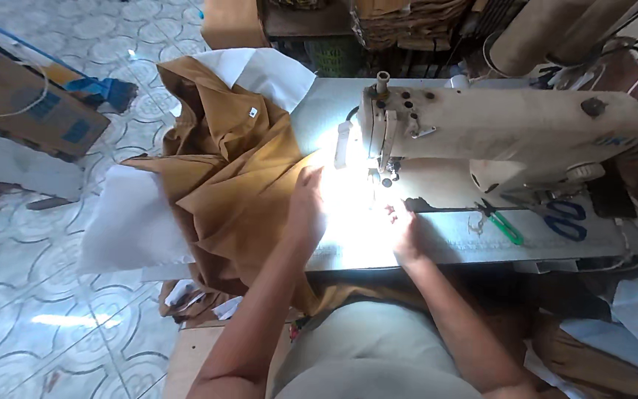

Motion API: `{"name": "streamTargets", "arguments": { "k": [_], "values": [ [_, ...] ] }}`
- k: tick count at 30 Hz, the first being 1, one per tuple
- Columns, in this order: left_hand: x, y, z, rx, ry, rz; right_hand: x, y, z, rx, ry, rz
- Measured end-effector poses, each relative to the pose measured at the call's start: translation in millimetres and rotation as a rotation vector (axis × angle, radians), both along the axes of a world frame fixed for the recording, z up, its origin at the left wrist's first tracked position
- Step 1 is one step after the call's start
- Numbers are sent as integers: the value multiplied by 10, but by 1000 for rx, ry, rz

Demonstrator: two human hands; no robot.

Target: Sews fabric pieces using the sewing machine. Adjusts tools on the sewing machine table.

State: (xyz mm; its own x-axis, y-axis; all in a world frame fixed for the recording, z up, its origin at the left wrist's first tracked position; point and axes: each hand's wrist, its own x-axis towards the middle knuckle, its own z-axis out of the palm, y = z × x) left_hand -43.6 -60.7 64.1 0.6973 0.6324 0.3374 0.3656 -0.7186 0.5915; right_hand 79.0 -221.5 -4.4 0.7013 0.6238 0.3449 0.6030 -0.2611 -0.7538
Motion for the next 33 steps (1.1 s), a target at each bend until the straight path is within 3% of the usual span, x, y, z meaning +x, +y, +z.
{"name": "streamTargets", "arguments": {
  "k": [5,9,13,16,21,24,26,33],
  "values": [
    [303,-110,-194,-294,-217,-7,4,2,3,13,20,21],
    [499,-112,-219,-407,-371,40,-6,13,-21,36,39,31],
    [359,-171,-95,-258,-166,98,1,9,2,81,78,8],
    [179,-147,-122,-170,-53,36,27,33,92,142,161,-4],
    [-114,-238,-207,-246,75,42,-104,225,575,257,606,211],
    [-197,-246,-198,-263,96,44,-224,440,704,568,1018,235],
    [-242,-259,-202,-239,86,24,-271,539,725,660,1171,212],
    [-289,-315,-210,-247,133,9,-123,707,695,510,1263,94]
  ]
}}
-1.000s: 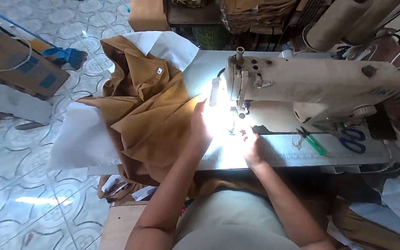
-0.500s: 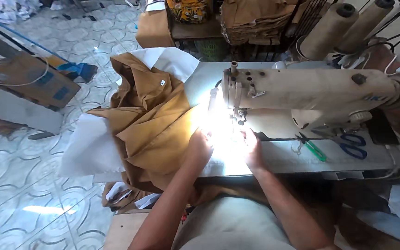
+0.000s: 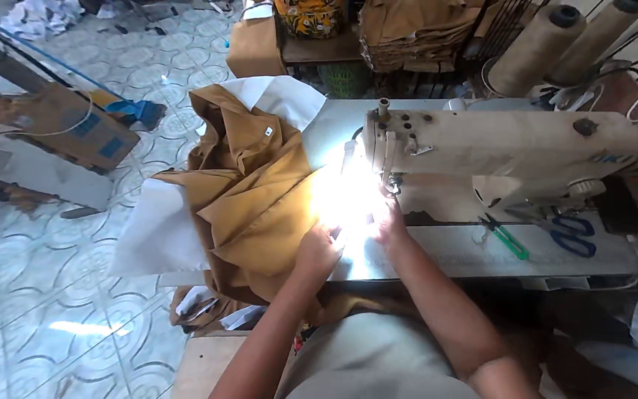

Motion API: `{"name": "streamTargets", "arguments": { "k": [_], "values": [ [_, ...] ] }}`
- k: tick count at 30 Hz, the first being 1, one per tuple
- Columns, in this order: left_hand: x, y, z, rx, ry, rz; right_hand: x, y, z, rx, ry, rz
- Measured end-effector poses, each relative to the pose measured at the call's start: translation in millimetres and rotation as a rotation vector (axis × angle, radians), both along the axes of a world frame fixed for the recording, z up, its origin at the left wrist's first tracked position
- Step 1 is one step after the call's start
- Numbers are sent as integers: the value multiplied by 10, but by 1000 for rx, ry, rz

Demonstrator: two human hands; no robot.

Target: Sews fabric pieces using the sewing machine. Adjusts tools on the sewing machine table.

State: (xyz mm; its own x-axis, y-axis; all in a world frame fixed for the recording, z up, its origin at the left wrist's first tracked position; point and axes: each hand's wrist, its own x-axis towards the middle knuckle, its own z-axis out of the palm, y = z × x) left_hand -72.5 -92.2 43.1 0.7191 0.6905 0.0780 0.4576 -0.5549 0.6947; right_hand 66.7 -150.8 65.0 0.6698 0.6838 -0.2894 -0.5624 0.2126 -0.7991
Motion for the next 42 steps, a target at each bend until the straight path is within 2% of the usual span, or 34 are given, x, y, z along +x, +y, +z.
{"name": "streamTargets", "arguments": {
  "k": [4,6,9,11,14,16,20,22,26,29,32,36,39,41,42],
  "values": [
    [17,-25,17,-9,-15,-29,108,-164,-165,-290,-95,15],
    [71,-12,47,2,-57,-41,113,-304,-229,-506,-391,70],
    [245,31,128,-17,-140,-73,22,-521,-305,-526,-809,242],
    [393,91,162,-9,-171,-123,-68,-626,-239,-575,-982,368],
    [535,236,229,31,-73,-169,-85,-680,-123,-636,-1101,342],
    [596,331,313,-62,13,-142,3,-672,-84,-656,-1182,278],
    [789,557,173,-455,-216,-9,195,-536,65,-853,-1110,347],
    [971,708,54,-480,-272,24,252,-430,1,-873,-1114,298],
    [1176,720,178,-549,-201,74,282,-332,-131,-860,-1054,245],
    [1181,688,260,-668,-368,40,355,-232,-245,-805,-995,194],
    [1013,698,187,-549,-429,-47,262,-393,-295,-574,-958,131],
    [561,429,264,-158,-61,-122,8,-922,-234,-442,-920,228],
    [369,73,-21,230,-121,-475,-129,-1289,-269,-353,-773,299],
    [369,-112,-134,326,-256,-763,-144,-1473,-286,-330,-729,280],
    [390,-177,-163,338,-307,-843,-137,-1557,-294,-338,-716,260]
  ]
}}
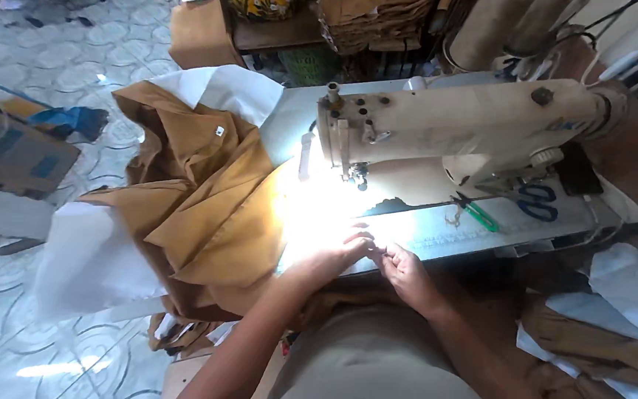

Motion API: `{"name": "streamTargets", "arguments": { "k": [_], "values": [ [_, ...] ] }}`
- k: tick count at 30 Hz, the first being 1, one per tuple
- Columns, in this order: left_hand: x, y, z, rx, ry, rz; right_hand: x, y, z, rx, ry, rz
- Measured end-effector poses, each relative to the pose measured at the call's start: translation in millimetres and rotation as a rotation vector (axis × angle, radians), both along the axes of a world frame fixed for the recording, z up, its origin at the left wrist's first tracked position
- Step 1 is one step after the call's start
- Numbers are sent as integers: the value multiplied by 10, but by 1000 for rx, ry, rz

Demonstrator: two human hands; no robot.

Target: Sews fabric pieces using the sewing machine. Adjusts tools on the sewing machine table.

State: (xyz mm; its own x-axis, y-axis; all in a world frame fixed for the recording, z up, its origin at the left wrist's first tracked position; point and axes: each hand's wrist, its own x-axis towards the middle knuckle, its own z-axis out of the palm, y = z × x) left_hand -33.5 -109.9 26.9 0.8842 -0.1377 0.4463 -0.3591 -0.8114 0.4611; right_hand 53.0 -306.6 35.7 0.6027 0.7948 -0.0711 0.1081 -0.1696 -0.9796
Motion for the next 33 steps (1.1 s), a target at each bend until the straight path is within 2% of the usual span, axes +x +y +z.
{"name": "streamTargets", "arguments": {
  "k": [2,6,8,11,15,19,22,24,25,29,31,33],
  "values": [
    [43,-78,-13,23,-37,-44,58,-174,-10,-12,-5,-31],
    [158,-101,66,16,0,36,326,-507,65,-146,-125,-44],
    [188,-102,85,9,18,104,508,-659,130,-282,-262,-78],
    [208,-63,58,102,61,237,857,-831,189,-523,-626,-286],
    [118,-18,-12,156,145,357,1355,-892,-103,-670,-863,-390],
    [57,49,-85,129,118,387,1388,-927,-262,-603,-1102,-267],
    [40,60,-76,120,95,394,1003,-1008,-223,-343,-1273,77],
    [15,34,-42,108,134,406,646,-1004,-182,-184,-1240,313],
    [-7,19,-22,99,152,413,502,-974,-160,-146,-1196,340],
    [-111,-57,42,72,229,481,241,-650,-68,-241,-954,-23],
    [-146,-77,57,62,241,514,206,-419,-55,-292,-899,-96],
    [-157,-64,61,67,212,527,176,-204,-77,-284,-951,-112]
  ]
}}
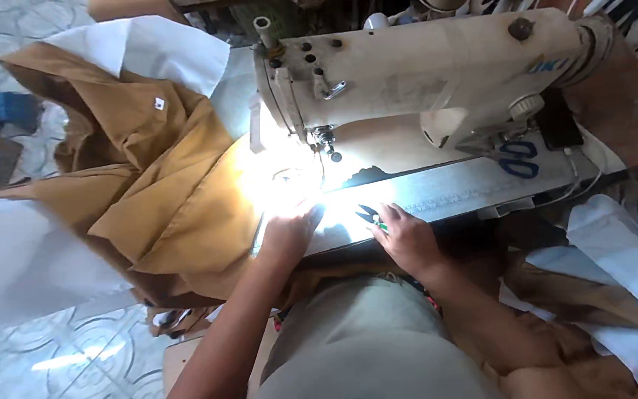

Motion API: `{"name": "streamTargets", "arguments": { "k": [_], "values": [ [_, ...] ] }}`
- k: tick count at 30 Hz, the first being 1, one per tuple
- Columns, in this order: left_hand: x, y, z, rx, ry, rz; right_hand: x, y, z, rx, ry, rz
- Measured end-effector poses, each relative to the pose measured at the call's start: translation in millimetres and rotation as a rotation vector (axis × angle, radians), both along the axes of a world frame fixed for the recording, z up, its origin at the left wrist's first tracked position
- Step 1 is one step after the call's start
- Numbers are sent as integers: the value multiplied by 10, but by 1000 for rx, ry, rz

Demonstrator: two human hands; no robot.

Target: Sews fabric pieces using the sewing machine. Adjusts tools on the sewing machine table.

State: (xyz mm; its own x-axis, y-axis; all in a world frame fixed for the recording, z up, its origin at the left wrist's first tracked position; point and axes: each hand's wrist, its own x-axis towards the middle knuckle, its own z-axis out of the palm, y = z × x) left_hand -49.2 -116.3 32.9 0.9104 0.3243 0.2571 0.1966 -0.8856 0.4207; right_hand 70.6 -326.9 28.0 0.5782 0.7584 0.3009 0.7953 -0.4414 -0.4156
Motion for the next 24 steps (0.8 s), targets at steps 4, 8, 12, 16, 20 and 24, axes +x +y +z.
{"name": "streamTargets", "arguments": {
  "k": [4,8,12,16,20,24],
  "values": [
    [20,3,17,16,-28,-4,-45,273,-25,-18,-109,32],
    [43,-12,30,15,-23,-19,-41,410,-27,-9,-127,67],
    [52,7,25,23,-44,-27,-3,428,-54,-6,-144,67],
    [109,130,45,37,-98,-55,340,228,-63,-54,-92,-99],
    [247,412,60,87,-146,-9,937,-105,-127,-90,-100,-242],
    [541,665,28,-75,-138,43,1177,-243,-267,-126,-100,-336]
  ]
}}
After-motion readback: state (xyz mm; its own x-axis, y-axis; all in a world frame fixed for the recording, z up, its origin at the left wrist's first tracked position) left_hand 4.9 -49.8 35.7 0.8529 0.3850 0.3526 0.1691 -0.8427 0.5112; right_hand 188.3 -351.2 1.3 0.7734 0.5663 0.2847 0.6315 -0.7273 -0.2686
